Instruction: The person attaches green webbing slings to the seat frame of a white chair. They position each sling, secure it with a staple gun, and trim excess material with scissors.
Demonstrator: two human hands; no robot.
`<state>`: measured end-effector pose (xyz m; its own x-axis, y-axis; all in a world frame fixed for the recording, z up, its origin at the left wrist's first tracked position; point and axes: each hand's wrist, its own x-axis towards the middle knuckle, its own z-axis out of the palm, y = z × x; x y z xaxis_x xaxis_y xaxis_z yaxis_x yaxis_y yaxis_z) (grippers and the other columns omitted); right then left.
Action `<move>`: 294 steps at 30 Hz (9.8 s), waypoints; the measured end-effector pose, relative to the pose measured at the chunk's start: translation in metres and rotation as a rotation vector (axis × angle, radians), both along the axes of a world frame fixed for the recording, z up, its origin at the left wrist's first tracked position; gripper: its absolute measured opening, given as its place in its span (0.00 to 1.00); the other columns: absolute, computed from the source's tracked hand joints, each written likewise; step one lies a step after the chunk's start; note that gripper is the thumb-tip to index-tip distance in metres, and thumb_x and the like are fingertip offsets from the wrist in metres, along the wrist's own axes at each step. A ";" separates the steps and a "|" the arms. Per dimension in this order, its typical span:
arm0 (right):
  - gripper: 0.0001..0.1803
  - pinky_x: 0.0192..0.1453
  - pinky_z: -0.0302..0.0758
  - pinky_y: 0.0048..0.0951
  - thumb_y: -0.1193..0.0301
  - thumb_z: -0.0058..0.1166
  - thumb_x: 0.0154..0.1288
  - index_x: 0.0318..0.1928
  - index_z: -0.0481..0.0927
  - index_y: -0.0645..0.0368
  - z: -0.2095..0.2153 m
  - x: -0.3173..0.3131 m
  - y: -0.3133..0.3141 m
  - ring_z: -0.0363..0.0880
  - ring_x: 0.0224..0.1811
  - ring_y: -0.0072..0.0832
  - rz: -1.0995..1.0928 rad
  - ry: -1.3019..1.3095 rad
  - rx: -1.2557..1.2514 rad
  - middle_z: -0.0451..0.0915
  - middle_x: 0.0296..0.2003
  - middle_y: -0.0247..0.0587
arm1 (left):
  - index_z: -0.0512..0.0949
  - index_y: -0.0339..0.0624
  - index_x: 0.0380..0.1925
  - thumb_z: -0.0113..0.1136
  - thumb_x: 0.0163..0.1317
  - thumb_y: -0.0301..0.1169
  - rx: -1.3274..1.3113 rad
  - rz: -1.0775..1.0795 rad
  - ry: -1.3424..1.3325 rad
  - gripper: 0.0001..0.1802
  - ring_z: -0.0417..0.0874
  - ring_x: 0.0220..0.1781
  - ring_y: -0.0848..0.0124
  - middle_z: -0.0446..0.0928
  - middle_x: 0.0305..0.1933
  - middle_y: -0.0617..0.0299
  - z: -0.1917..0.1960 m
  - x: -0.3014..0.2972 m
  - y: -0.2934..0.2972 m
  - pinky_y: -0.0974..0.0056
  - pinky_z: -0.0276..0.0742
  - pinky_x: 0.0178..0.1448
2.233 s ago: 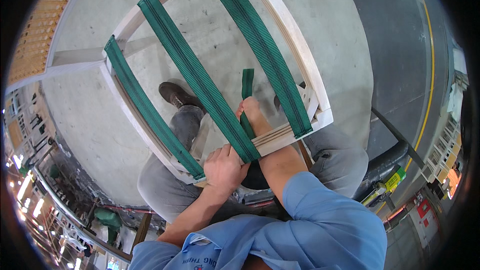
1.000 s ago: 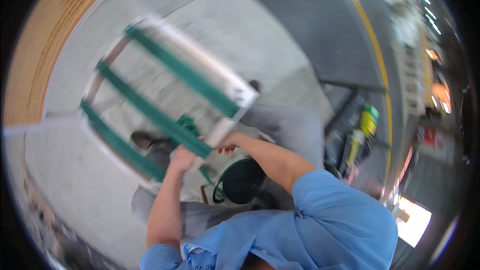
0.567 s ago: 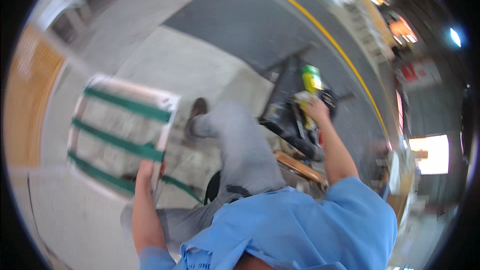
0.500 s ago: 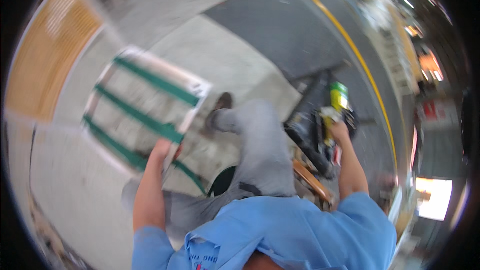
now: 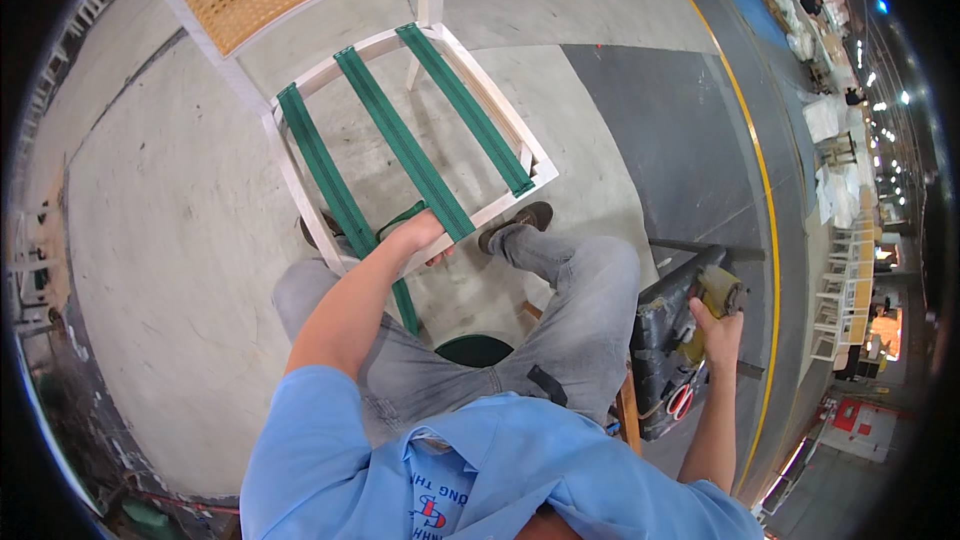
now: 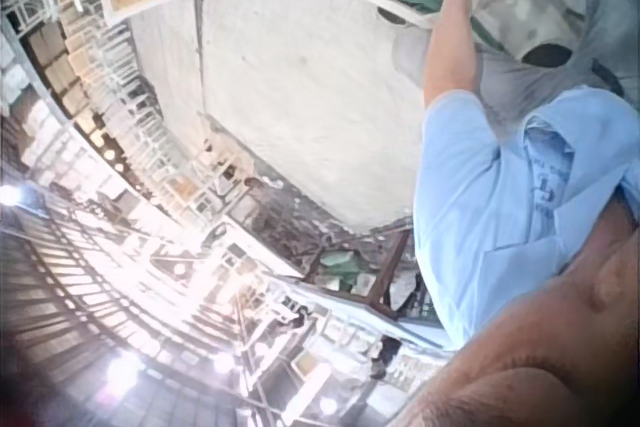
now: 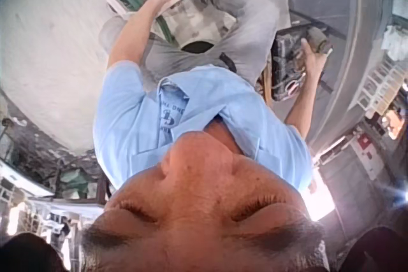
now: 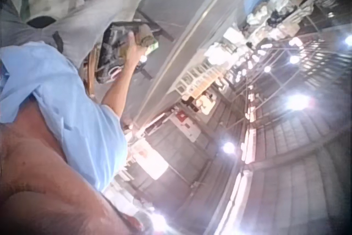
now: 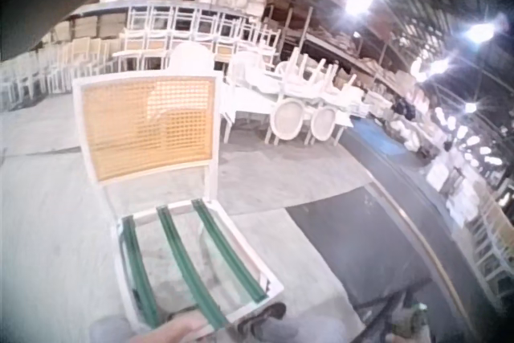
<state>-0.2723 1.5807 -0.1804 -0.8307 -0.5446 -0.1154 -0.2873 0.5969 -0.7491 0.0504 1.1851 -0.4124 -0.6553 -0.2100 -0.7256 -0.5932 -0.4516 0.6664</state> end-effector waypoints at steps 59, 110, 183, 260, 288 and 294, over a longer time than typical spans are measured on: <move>0.13 0.25 0.73 0.26 0.68 0.64 0.72 0.47 0.81 0.67 0.036 0.081 -0.108 0.76 0.22 0.21 0.246 -0.554 -0.276 0.81 0.35 0.37 | 0.81 0.44 0.58 0.64 0.67 0.33 -0.424 0.318 -0.119 0.20 0.88 0.50 0.62 0.87 0.44 0.51 0.059 0.020 0.123 0.57 0.79 0.53; 0.23 0.23 0.75 0.27 0.59 0.69 0.68 0.53 0.79 0.63 -0.066 0.193 -0.283 0.78 0.21 0.20 0.622 -0.524 0.463 0.82 0.28 0.33 | 0.83 0.40 0.46 0.54 0.69 0.37 0.206 0.741 0.180 0.15 0.75 0.26 0.73 0.89 0.43 0.63 0.060 0.020 -0.009 0.63 0.68 0.27; 0.25 0.55 0.68 0.41 0.49 0.71 0.57 0.53 0.80 0.40 -0.094 0.085 -0.262 0.81 0.48 0.37 1.641 0.599 0.278 0.79 0.40 0.37 | 0.86 0.36 0.43 0.62 0.74 0.38 0.093 0.573 0.365 0.14 0.82 0.27 0.77 0.86 0.33 0.65 0.098 0.070 0.056 0.69 0.76 0.29; 0.26 0.60 0.80 0.43 0.55 0.68 0.61 0.53 0.87 0.62 -0.218 0.182 -0.182 0.86 0.56 0.47 1.466 -0.072 1.038 0.87 0.53 0.51 | 0.82 0.43 0.51 0.74 0.53 0.34 -1.328 -0.477 -0.040 0.24 0.72 0.69 0.50 0.80 0.50 0.56 0.070 0.076 0.149 0.36 0.52 0.82; 0.12 0.45 0.82 0.40 0.64 0.64 0.60 0.42 0.92 0.54 -0.436 0.248 -0.171 0.87 0.42 0.36 2.203 -0.253 1.507 0.89 0.42 0.45 | 0.85 0.43 0.50 0.74 0.35 0.32 -0.962 -0.301 -0.005 0.33 0.76 0.64 0.53 0.74 0.38 0.62 0.088 0.090 0.104 0.35 0.41 0.85; 0.11 0.41 0.80 0.39 0.63 0.65 0.62 0.38 0.92 0.55 -0.273 0.189 -0.207 0.85 0.36 0.32 2.113 -0.710 1.331 0.89 0.36 0.41 | 0.83 0.41 0.46 0.73 0.38 0.29 -1.107 -0.305 0.098 0.28 0.75 0.64 0.52 0.75 0.42 0.56 0.073 0.096 0.115 0.35 0.47 0.85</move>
<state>-0.0837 1.3738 -0.4538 0.6036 0.3336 -0.7241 -0.7754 0.0346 -0.6305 0.1466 1.2997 -0.3399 -0.8320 -0.5228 -0.1857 -0.5006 0.5632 0.6574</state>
